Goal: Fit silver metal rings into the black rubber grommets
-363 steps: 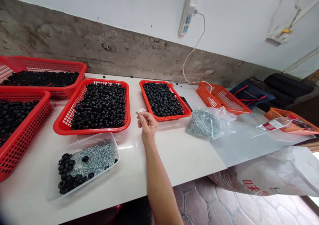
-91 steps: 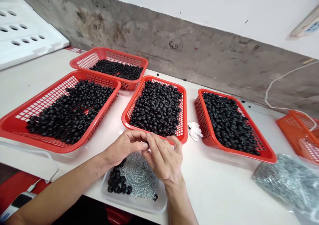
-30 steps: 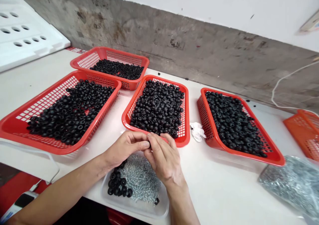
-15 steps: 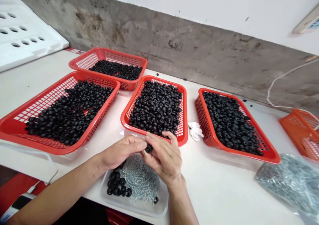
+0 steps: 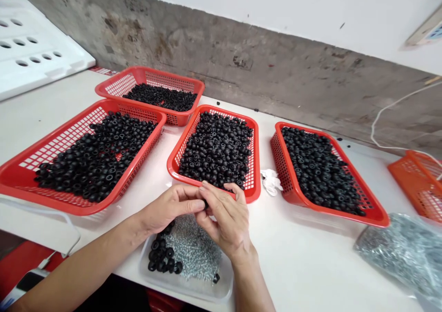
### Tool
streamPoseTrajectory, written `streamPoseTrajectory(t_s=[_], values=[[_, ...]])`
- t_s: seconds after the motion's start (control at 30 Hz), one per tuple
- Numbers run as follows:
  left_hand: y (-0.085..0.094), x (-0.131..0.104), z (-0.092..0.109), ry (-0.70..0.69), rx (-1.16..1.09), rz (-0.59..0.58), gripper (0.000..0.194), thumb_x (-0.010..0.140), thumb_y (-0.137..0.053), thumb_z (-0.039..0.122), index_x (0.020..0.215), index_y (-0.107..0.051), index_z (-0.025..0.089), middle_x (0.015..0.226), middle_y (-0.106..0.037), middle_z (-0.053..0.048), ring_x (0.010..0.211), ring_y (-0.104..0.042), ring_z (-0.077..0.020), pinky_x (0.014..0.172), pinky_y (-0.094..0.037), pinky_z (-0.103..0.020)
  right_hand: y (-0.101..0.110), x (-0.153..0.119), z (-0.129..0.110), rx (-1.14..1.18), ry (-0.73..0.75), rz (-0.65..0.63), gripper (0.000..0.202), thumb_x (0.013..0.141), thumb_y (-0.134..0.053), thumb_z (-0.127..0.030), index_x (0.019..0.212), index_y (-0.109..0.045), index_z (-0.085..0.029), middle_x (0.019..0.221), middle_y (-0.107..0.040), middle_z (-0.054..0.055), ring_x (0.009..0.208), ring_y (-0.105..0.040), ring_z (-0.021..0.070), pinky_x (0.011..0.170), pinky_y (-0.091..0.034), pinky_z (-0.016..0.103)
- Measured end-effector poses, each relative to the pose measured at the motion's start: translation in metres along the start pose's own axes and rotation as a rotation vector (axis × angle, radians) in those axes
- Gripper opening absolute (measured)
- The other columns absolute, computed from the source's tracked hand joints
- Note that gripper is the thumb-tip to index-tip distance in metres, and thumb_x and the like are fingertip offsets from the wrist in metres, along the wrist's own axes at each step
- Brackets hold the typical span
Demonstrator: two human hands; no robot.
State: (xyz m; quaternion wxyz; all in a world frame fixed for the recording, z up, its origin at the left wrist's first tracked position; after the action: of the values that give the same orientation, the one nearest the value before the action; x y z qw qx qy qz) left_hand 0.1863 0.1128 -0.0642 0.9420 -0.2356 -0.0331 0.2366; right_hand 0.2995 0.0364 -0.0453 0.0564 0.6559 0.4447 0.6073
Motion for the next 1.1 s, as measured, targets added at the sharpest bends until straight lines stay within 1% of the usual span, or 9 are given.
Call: streamPoseTrajectory(t_s=[0.07, 0.17, 0.43, 0.53, 0.67, 0.77, 0.9, 1.03, 1.1], values=[[0.002, 0.0, 0.002, -0.018, 0.022, 0.047, 0.019, 0.084, -0.069, 0.032, 0.08, -0.073, 0.013, 0.079, -0.069, -0.004, 0.083, -0.063, -0.0171, 0.086, -0.048, -0.032, -0.003, -0.002, 0.0, -0.011, -0.041, 0.005, 0.056, 0.086, -0.067, -0.014, 0.14, -0.052, -0.023, 0.121, -0.07, 0.013, 0.1, -0.072, 0.0248, 0.095, -0.048, 0.047], [0.002, 0.001, 0.003, -0.043, 0.049, 0.067, 0.02, 0.085, -0.069, 0.032, 0.082, -0.074, 0.013, 0.08, -0.069, -0.004, 0.081, -0.063, -0.0165, 0.085, -0.047, -0.031, -0.006, -0.005, 0.0, 0.0, -0.074, -0.004, 0.057, 0.089, -0.065, -0.014, 0.143, -0.048, -0.023, 0.122, -0.069, 0.012, 0.102, -0.071, 0.0245, 0.094, -0.051, 0.047], [0.004, 0.001, -0.002, -0.051, 0.128, 0.075, 0.026, 0.085, -0.069, 0.037, 0.097, -0.077, 0.015, 0.086, -0.072, -0.005, 0.084, -0.064, -0.0183, 0.083, -0.048, -0.03, 0.0, -0.003, -0.001, -0.043, 0.125, -0.074, 0.058, 0.092, -0.062, -0.015, 0.147, -0.042, -0.012, 0.121, -0.069, 0.017, 0.114, -0.066, 0.0276, 0.103, -0.053, 0.051], [0.002, 0.001, -0.003, -0.059, 0.12, 0.059, 0.024, 0.087, -0.068, 0.035, 0.099, -0.077, 0.016, 0.088, -0.073, -0.005, 0.085, -0.064, -0.0173, 0.081, -0.048, -0.027, 0.0, -0.002, 0.001, -0.017, 0.164, -0.081, 0.058, 0.092, -0.062, -0.013, 0.147, -0.042, -0.011, 0.119, -0.07, 0.016, 0.114, -0.066, 0.0274, 0.103, -0.053, 0.05], [-0.001, 0.0, 0.0, -0.092, 0.172, 0.04, 0.021, 0.09, -0.064, 0.028, 0.102, -0.077, 0.017, 0.093, -0.074, -0.005, 0.089, -0.065, -0.0173, 0.083, -0.048, -0.027, -0.001, -0.005, 0.002, 0.037, 0.165, -0.041, 0.056, 0.093, -0.061, -0.013, 0.146, -0.044, -0.011, 0.118, -0.07, 0.017, 0.116, -0.065, 0.0272, 0.104, -0.052, 0.052], [-0.001, -0.002, 0.004, -0.13, 0.24, 0.065, 0.022, 0.091, -0.063, 0.028, 0.106, -0.075, 0.018, 0.101, -0.074, -0.006, 0.097, -0.066, -0.0192, 0.089, -0.049, -0.029, 0.002, -0.006, 0.003, 0.034, 0.114, 0.025, 0.056, 0.092, -0.061, -0.014, 0.146, -0.045, -0.015, 0.122, -0.069, 0.016, 0.113, -0.067, 0.027, 0.1, -0.053, 0.052], [0.007, -0.006, 0.01, -0.195, 0.296, 0.29, 0.03, 0.087, -0.068, 0.033, 0.113, -0.072, 0.019, 0.112, -0.073, -0.008, 0.104, -0.065, -0.0202, 0.093, -0.049, -0.031, 0.016, -0.006, 0.011, -0.029, -0.077, 0.231, 0.054, 0.088, -0.066, -0.015, 0.14, -0.053, -0.02, 0.119, -0.071, 0.013, 0.102, -0.071, 0.0276, 0.09, -0.057, 0.047], [0.015, -0.006, 0.013, -0.243, 0.264, 0.46, 0.028, 0.086, -0.069, 0.036, 0.107, -0.072, 0.017, 0.105, -0.074, -0.008, 0.097, -0.067, -0.0184, 0.089, -0.051, -0.03, 0.021, -0.008, 0.025, -0.145, -0.291, 0.363, 0.049, 0.086, -0.071, -0.019, 0.133, -0.06, -0.022, 0.122, -0.07, 0.011, 0.107, -0.068, 0.0292, 0.094, -0.054, 0.047], [0.017, -0.005, 0.013, -0.264, 0.261, 0.503, 0.025, 0.086, -0.069, 0.035, 0.104, -0.072, 0.017, 0.1, -0.075, -0.007, 0.091, -0.067, -0.0167, 0.085, -0.052, -0.029, 0.021, -0.009, 0.029, -0.133, -0.353, 0.435, 0.038, 0.086, -0.07, -0.019, 0.124, -0.066, -0.023, 0.113, -0.073, 0.008, 0.101, -0.07, 0.0269, 0.091, -0.055, 0.045]])
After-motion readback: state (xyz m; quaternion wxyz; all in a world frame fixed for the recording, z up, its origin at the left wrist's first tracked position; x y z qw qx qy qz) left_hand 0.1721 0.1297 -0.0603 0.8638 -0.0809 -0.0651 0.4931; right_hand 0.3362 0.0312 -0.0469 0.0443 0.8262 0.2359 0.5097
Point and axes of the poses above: each hand's wrist, its own x-axis towards the middle knuckle, its own y-axis out of the back of the hand, z = x × y, the point moved 4 cm from there along x, towards the middle knuckle
